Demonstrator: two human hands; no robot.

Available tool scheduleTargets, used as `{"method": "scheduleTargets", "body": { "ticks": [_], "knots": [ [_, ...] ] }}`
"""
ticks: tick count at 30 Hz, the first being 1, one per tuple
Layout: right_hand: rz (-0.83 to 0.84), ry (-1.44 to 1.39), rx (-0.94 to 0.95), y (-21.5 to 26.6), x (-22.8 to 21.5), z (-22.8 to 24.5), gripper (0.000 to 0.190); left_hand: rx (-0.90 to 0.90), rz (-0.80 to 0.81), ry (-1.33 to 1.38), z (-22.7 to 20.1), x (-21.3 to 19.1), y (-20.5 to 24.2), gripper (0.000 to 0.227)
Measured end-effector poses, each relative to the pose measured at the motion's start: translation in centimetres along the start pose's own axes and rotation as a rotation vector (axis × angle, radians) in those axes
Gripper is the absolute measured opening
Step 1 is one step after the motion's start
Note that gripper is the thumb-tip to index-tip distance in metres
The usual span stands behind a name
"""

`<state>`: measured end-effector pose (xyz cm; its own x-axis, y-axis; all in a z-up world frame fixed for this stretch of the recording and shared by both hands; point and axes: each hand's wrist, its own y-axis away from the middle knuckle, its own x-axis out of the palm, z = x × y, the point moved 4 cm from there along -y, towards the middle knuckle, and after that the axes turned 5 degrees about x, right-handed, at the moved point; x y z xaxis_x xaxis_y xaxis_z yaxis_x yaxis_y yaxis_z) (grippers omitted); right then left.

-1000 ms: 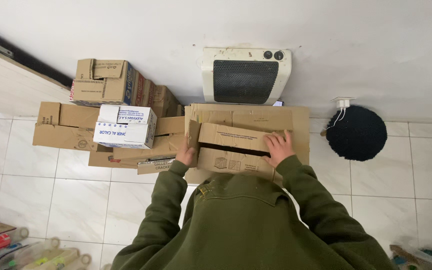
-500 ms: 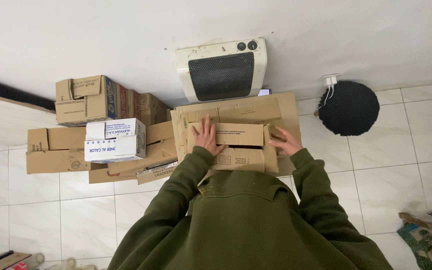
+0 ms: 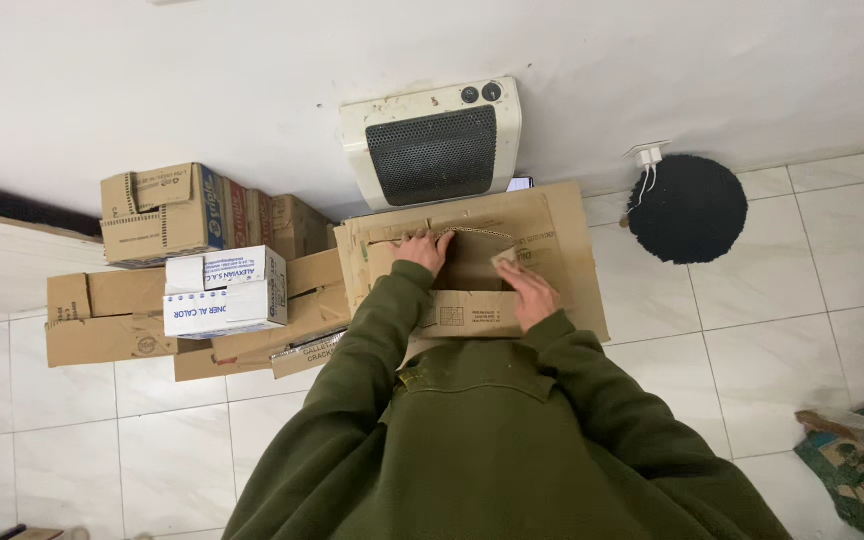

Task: The person repeatedly picks up various cardboard boxes, collapses them by folding the flaps and sides, and places them back into a growing stack. The person handles boxes of different sizes and brands one at a time.

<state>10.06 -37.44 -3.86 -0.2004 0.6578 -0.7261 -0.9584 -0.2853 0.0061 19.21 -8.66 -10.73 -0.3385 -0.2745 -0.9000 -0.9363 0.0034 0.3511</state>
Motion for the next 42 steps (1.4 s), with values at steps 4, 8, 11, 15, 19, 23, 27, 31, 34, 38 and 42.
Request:
{"method": "scheduleTargets", "body": {
  "ticks": [4,8,11,15,19,23,27,31,34,38,42],
  "knots": [
    [0.382,-0.306,0.130,1.3,0.0,4.0,0.129,0.128,0.051,0.165,2.4,-2.6,1.8,0.115],
    [0.300,0.426,-0.148,1.6,4.7,-2.1,0.138,0.215,0.072,0.308,7.2,-3.4,4.9,0.094],
    [0.095,0.571,-0.106,0.9,3.8,-3.1,0.128,0.175,0.085,0.115,10.3,-4.7,7.8,0.096],
    [0.039,0.475,0.349,-1.0,2.7,-3.3,0.101,-0.009,0.090,0.278,15.3,-0.1,9.3,0.104],
    [0.587,0.043,0.732,1.3,9.0,-4.9,0.123,-0.121,0.043,0.277,14.1,3.3,13.3,0.086],
    [0.627,-0.259,0.724,3.5,10.0,0.0,0.118,-0.344,0.054,0.334,8.7,6.3,17.2,0.080],
    [0.312,-0.083,0.639,1.8,5.5,3.1,0.120,-0.409,0.117,0.642,2.2,14.2,18.9,0.048],
    [0.044,0.166,0.568,0.8,2.8,3.5,0.131,-0.368,0.253,0.895,-3.7,15.8,19.0,0.049],
    [-0.006,0.076,0.674,0.5,3.1,0.1,0.137,0.384,0.457,0.537,-4.7,12.8,15.7,0.052],
    [-0.052,-0.200,0.519,1.6,4.4,-4.8,0.082,0.457,0.054,0.300,-4.7,7.9,12.1,0.034],
    [-0.153,-0.391,0.316,2.4,3.4,-3.8,0.055,0.820,-0.552,-0.194,-8.5,7.2,8.8,0.087]
  ]
}}
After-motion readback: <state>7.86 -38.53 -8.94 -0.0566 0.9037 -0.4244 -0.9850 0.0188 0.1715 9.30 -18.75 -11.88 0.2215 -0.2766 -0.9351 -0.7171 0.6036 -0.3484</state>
